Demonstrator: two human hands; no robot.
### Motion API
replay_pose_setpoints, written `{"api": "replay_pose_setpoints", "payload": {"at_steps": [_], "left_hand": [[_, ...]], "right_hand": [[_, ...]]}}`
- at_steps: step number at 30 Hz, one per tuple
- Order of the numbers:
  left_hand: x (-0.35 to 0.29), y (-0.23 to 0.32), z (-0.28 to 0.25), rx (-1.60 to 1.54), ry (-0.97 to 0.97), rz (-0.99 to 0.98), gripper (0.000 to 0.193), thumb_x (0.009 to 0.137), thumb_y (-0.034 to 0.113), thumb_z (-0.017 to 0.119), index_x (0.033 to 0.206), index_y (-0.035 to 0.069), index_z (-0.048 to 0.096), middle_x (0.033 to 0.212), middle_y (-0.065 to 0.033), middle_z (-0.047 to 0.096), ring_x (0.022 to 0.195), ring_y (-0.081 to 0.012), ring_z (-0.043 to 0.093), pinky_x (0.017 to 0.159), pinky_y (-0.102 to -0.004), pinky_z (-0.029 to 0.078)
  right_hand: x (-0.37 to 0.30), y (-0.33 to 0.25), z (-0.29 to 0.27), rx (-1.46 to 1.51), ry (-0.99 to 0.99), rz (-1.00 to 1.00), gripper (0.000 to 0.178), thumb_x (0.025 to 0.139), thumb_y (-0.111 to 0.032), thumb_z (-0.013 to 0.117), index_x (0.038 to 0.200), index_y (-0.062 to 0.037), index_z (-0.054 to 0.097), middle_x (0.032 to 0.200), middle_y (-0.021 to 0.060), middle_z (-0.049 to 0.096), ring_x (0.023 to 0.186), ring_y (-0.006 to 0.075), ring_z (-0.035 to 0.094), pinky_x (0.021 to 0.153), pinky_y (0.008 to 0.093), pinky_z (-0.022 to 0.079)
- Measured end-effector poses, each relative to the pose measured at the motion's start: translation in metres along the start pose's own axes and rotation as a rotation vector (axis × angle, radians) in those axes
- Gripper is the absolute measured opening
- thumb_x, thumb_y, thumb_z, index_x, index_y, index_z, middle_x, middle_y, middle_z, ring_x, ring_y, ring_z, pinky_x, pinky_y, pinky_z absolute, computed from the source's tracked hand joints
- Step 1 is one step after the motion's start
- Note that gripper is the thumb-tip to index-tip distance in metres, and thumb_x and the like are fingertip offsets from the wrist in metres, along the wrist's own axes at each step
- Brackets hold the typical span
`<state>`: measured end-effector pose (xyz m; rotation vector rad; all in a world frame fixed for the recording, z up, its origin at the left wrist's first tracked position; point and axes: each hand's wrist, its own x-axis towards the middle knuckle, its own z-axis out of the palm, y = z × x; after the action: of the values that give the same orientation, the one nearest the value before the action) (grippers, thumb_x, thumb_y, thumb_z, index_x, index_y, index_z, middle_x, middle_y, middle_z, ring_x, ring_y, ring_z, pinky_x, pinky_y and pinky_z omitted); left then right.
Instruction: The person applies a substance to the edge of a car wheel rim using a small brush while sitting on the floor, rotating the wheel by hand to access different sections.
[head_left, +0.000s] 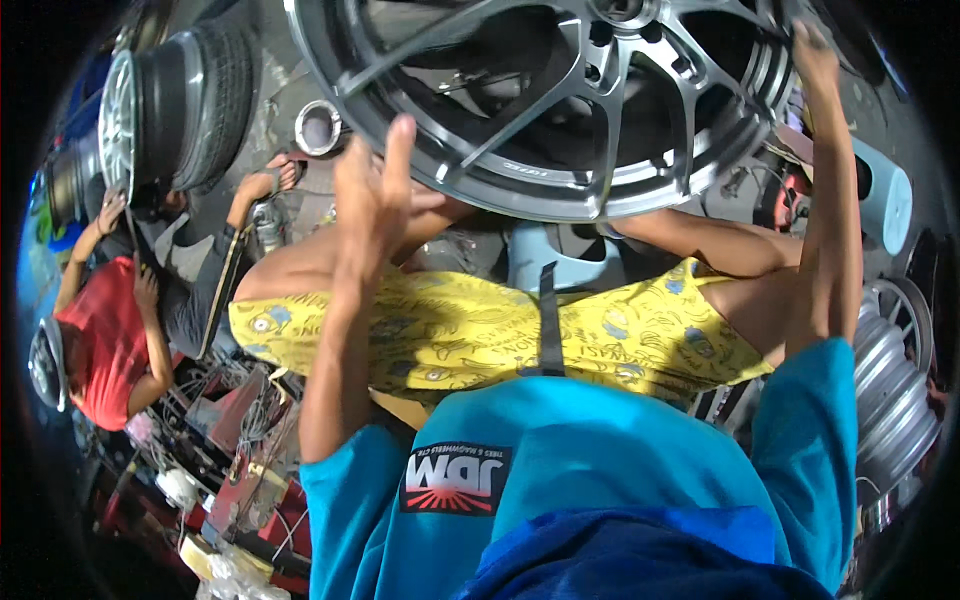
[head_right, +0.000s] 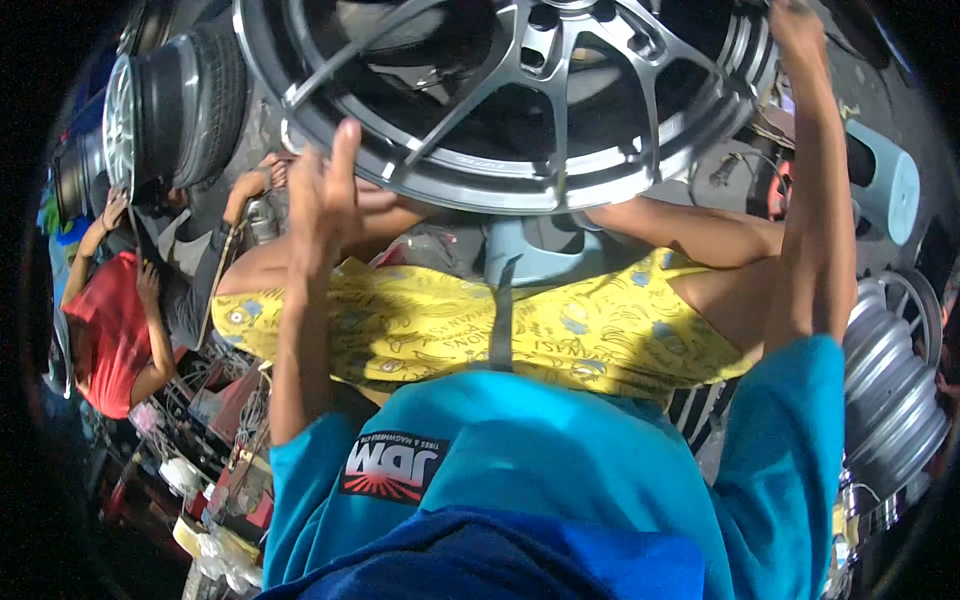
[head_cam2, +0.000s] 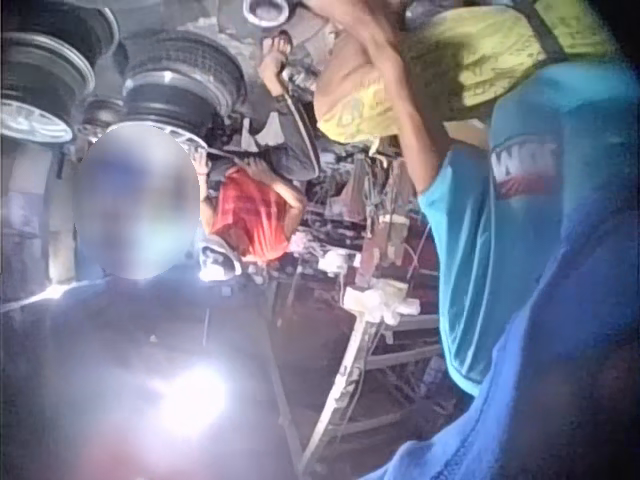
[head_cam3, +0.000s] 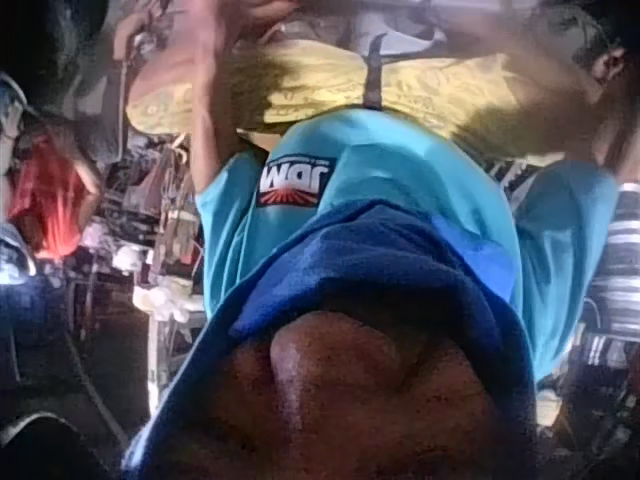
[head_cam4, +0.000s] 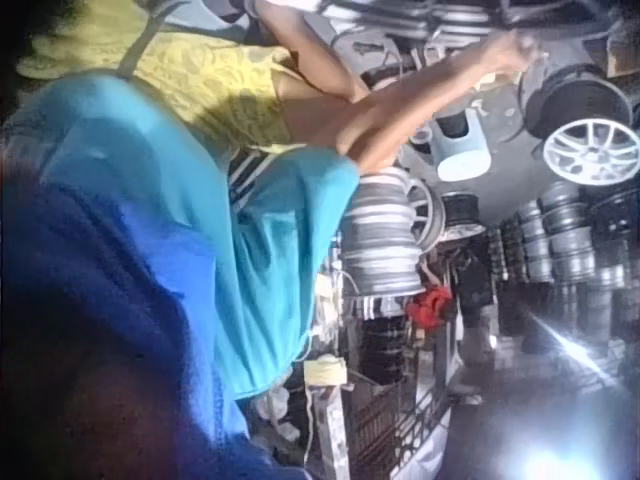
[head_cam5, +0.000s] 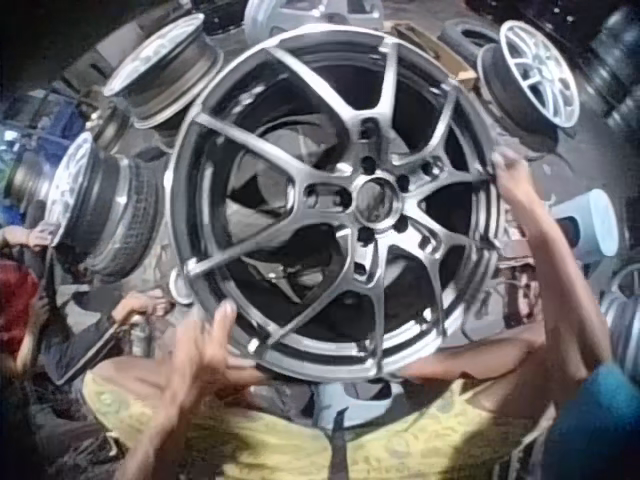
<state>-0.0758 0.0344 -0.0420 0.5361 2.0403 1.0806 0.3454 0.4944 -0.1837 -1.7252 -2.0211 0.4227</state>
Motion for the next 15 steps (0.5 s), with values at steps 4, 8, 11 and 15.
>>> {"api": "replay_pose_setpoints", "payload": {"at_steps": [4,8,11,15], "left_hand": [[-0.03,-0.003,-0.027,0.189,-0.252,-0.176,0.042,0.112,0.034,0.062,0.094,-0.005,0.066,0.082,-0.0138,0.074,0.062,-0.0203,0.069,0.055,-0.0318,0.052],[-0.072,0.068,-0.013,0.23,-0.313,0.034,0.04,0.111,0.028,0.062,0.089,-0.004,0.071,0.083,-0.0125,0.075,0.065,-0.0204,0.069,0.064,-0.0342,0.054],[-0.112,0.114,-0.02,-0.037,-0.675,0.348,0.032,0.108,0.025,0.065,0.095,-0.003,0.071,0.085,-0.0138,0.075,0.068,-0.0226,0.07,0.065,-0.0363,0.058],[-0.132,0.126,-0.003,-0.562,-1.039,0.547,0.024,0.105,0.022,0.068,0.102,-0.002,0.071,0.089,-0.0157,0.074,0.071,-0.0254,0.072,0.067,-0.0391,0.063]], "right_hand": [[0.021,-0.06,0.016,0.028,0.121,-0.257,0.035,0.104,-0.029,0.059,0.121,-0.0009,0.071,0.101,0.0233,0.076,0.095,0.0353,0.073,0.088,0.044,0.054],[-0.003,-0.037,-0.014,0.058,0.177,-0.171,0.041,0.108,-0.033,0.058,0.13,-0.0013,0.071,0.112,0.0217,0.077,0.103,0.0339,0.073,0.094,0.0416,0.054],[-0.061,-0.058,-0.028,0.278,0.146,-0.052,0.042,0.107,-0.034,0.062,0.132,-0.0009,0.072,0.114,0.0184,0.077,0.103,0.0287,0.073,0.094,0.038,0.055],[-0.184,-0.096,-0.064,0.547,0.092,0.096,0.044,0.106,-0.035,0.067,0.134,-0.0004,0.072,0.117,0.0139,0.078,0.104,0.0219,0.073,0.095,0.0332,0.055]]}}
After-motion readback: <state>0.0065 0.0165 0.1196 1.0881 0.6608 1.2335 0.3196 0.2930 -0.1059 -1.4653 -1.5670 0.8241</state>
